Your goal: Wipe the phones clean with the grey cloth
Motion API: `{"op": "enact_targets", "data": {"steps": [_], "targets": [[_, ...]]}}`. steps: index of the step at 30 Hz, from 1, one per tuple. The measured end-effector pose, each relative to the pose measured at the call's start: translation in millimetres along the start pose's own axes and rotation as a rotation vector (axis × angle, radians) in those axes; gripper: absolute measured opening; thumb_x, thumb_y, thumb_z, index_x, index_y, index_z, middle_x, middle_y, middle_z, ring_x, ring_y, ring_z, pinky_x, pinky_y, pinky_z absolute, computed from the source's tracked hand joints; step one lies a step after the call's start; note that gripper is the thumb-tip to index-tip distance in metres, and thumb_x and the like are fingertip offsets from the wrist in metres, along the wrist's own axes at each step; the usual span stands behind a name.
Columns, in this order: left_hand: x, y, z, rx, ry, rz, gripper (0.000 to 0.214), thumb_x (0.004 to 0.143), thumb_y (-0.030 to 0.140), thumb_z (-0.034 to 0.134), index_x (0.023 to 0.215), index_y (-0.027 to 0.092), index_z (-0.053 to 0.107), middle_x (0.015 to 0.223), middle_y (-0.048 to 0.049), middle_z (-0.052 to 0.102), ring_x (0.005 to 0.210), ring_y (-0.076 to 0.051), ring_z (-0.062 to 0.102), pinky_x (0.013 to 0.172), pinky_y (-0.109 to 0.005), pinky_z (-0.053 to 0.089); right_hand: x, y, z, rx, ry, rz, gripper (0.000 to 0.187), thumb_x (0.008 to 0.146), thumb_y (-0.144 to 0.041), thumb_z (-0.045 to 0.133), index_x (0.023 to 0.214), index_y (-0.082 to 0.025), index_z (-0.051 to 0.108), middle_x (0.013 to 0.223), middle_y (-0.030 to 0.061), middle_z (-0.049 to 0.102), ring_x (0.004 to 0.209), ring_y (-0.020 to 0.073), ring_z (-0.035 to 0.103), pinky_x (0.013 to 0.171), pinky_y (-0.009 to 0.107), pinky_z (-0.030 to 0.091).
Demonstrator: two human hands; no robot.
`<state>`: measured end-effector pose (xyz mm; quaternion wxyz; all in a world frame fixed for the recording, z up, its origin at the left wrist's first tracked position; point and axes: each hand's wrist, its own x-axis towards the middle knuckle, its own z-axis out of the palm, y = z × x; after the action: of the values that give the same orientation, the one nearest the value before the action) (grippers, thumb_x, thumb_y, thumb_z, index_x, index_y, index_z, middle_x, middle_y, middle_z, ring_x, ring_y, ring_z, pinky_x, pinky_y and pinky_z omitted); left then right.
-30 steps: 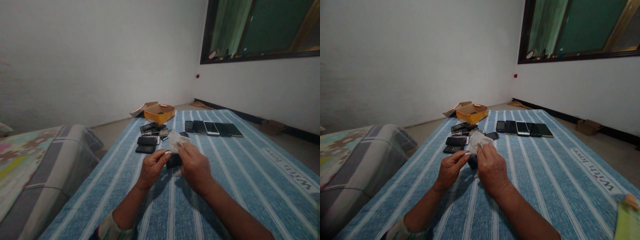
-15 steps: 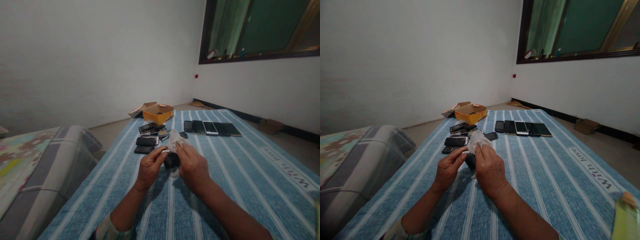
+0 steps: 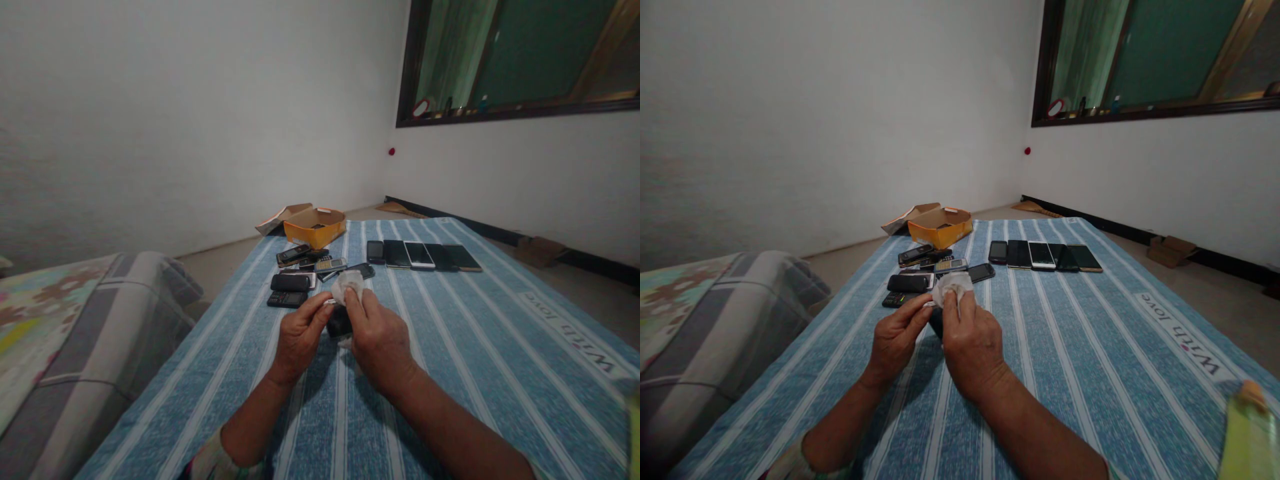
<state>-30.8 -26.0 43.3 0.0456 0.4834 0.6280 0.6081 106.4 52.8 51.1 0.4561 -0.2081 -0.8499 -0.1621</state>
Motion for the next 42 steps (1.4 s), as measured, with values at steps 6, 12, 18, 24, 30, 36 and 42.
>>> {"op": "enact_targets", "data": {"steps": [6, 12, 18, 24, 30, 36, 42], "targets": [[-0.4, 0.3, 1.0, 0.006, 0.013, 0.03, 0.033, 0.088, 0.036, 0.063, 0.107, 0.013, 0.076, 0.102, -0.0071, 0.081, 0.092, -0.022, 0.076, 0.082, -0.027, 0.059, -2.9, -1.1, 5.3, 0.032, 0.057, -0.032, 0.036, 0.095, -0.009, 0.038, 0.118, -0.007, 0.066, 0.122, 0.0257, 0.066, 0.07, 0.0193, 0.069, 0.058, 0.027, 0.054], [-1.0, -0.8, 1.8, 0.032, 0.033, 0.055, 0.029, 0.087, 0.035, 0.064, 0.103, 0.014, 0.077, 0.096, -0.0065, 0.081, 0.086, -0.022, 0.077, 0.077, -0.026, 0.06, -1.1, 9.6, 9.5, 0.069, 0.066, -0.03, 0.035, 0.094, -0.007, 0.039, 0.114, -0.005, 0.068, 0.116, 0.023, 0.07, 0.069, 0.0196, 0.07, 0.055, 0.027, 0.053], [-1.2, -4.5, 2.9, 0.011, 0.03, 0.073, 0.031, 0.088, 0.035, 0.064, 0.107, 0.013, 0.076, 0.102, -0.0073, 0.081, 0.088, -0.021, 0.076, 0.079, -0.026, 0.059, -3.1, 1.8, 8.8, 0.121, 0.084, -0.114, 0.034, 0.097, -0.009, 0.04, 0.116, -0.005, 0.067, 0.122, 0.0248, 0.068, 0.07, 0.0175, 0.068, 0.059, 0.026, 0.054], [-0.2, -1.6, 1.1, 0.042, 0.032, 0.092, 0.026, 0.088, 0.032, 0.064, 0.101, 0.015, 0.077, 0.094, -0.0055, 0.081, 0.086, -0.021, 0.076, 0.078, -0.025, 0.059, 2.8, 19.9, 8.6, 0.283, 0.043, 0.03, 0.032, 0.093, -0.006, 0.041, 0.11, -0.009, 0.068, 0.106, 0.0164, 0.072, 0.082, 0.0178, 0.069, 0.07, 0.024, 0.056], [-2.4, -3.3, 2.0, 0.069, 0.036, 0.087, 0.028, 0.089, 0.034, 0.063, 0.103, 0.014, 0.076, 0.09, -0.0053, 0.081, 0.077, -0.019, 0.075, 0.071, -0.024, 0.058, 12.1, 26.6, -5.2, 0.462, 0.116, 0.136, 0.028, 0.092, -0.007, 0.043, 0.095, -0.019, 0.069, 0.093, 0.0073, 0.069, 0.086, 0.0163, 0.067, 0.074, 0.024, 0.056], [-4.6, 4.6, 5.7, 0.05, -0.035, 0.159, 0.026, 0.092, 0.031, 0.059, 0.106, 0.017, 0.076, 0.095, -0.0039, 0.079, 0.084, -0.019, 0.074, 0.078, -0.024, 0.056, 13.8, 7.3, -14.7, 0.644, 0.181, 0.035, 0.029, 0.094, -0.006, 0.04, 0.099, -0.016, 0.067, 0.101, 0.0123, 0.066, 0.098, 0.0197, 0.066, 0.084, 0.031, 0.058], [-6.2, 7.0, 5.4, 0.072, -0.042, 0.166, 0.022, 0.09, 0.026, 0.057, 0.091, 0.016, 0.076, 0.073, 0.0005, 0.074, 0.064, -0.015, 0.067, 0.061, -0.021, 0.051, 5.5, -6.4, -6.7, 0.665, 0.09, -0.004, 0.04, 0.091, -0.005, 0.036, 0.125, -0.008, 0.058, 0.126, 0.0221, 0.058, 0.125, 0.0275, 0.056, 0.1, 0.043, 0.054]]}}
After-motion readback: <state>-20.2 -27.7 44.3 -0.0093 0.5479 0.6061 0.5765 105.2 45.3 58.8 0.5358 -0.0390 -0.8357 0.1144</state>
